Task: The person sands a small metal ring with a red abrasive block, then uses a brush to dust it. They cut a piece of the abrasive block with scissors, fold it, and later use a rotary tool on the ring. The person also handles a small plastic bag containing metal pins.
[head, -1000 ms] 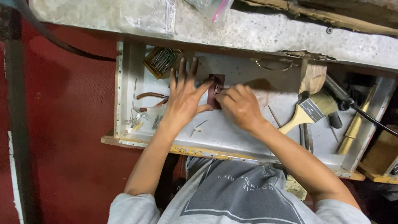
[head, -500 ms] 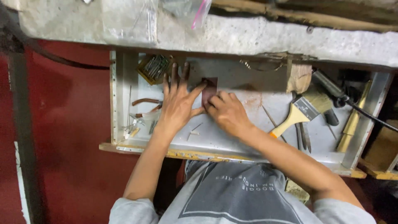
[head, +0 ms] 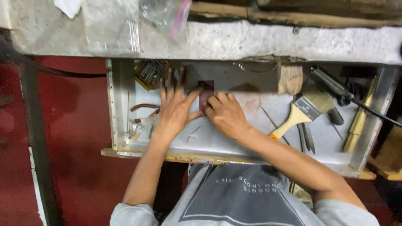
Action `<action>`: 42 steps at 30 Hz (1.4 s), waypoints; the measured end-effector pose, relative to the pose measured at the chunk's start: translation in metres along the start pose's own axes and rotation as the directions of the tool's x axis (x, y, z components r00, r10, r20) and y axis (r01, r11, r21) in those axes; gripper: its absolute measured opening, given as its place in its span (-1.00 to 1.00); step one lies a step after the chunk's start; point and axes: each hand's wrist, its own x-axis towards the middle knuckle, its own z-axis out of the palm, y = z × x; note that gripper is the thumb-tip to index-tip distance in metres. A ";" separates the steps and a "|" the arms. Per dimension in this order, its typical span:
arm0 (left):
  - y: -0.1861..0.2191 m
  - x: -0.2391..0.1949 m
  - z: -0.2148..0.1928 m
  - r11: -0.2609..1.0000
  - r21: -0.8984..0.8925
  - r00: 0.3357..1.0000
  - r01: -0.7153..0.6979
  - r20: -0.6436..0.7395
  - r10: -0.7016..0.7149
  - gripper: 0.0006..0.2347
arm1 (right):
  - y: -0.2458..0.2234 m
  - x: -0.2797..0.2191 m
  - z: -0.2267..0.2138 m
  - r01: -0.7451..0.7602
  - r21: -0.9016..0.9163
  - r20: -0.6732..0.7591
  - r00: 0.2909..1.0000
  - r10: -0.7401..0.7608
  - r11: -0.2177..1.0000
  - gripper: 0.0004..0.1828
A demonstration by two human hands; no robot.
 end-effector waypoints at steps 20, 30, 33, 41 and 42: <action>-0.001 -0.014 0.019 0.998 0.052 0.997 0.033 0.075 -0.037 -0.40 | 0.005 0.019 -0.005 -0.076 -0.012 0.001 0.997 0.076 0.997 -0.91; 0.025 0.004 -0.013 0.997 0.072 0.999 0.021 0.029 -0.023 -0.38 | 0.031 0.010 -0.022 -0.169 0.122 -0.208 0.959 0.192 0.978 -0.90; 0.032 -0.003 -0.012 1.000 -0.022 1.000 -0.002 -0.027 0.001 -0.35 | 0.031 -0.020 -0.084 -0.349 0.807 0.058 0.850 0.524 0.476 -0.78; 0.157 0.022 -0.048 0.710 -0.669 0.963 -0.221 -0.267 0.049 -0.56 | 0.025 -0.116 -0.115 0.148 0.777 0.338 0.722 0.604 -0.612 -0.53; 0.173 0.030 -0.052 0.612 -0.735 0.946 -0.293 -0.317 0.072 -0.57 | 0.022 -0.117 -0.121 0.190 0.753 0.299 0.754 0.585 -0.630 -0.52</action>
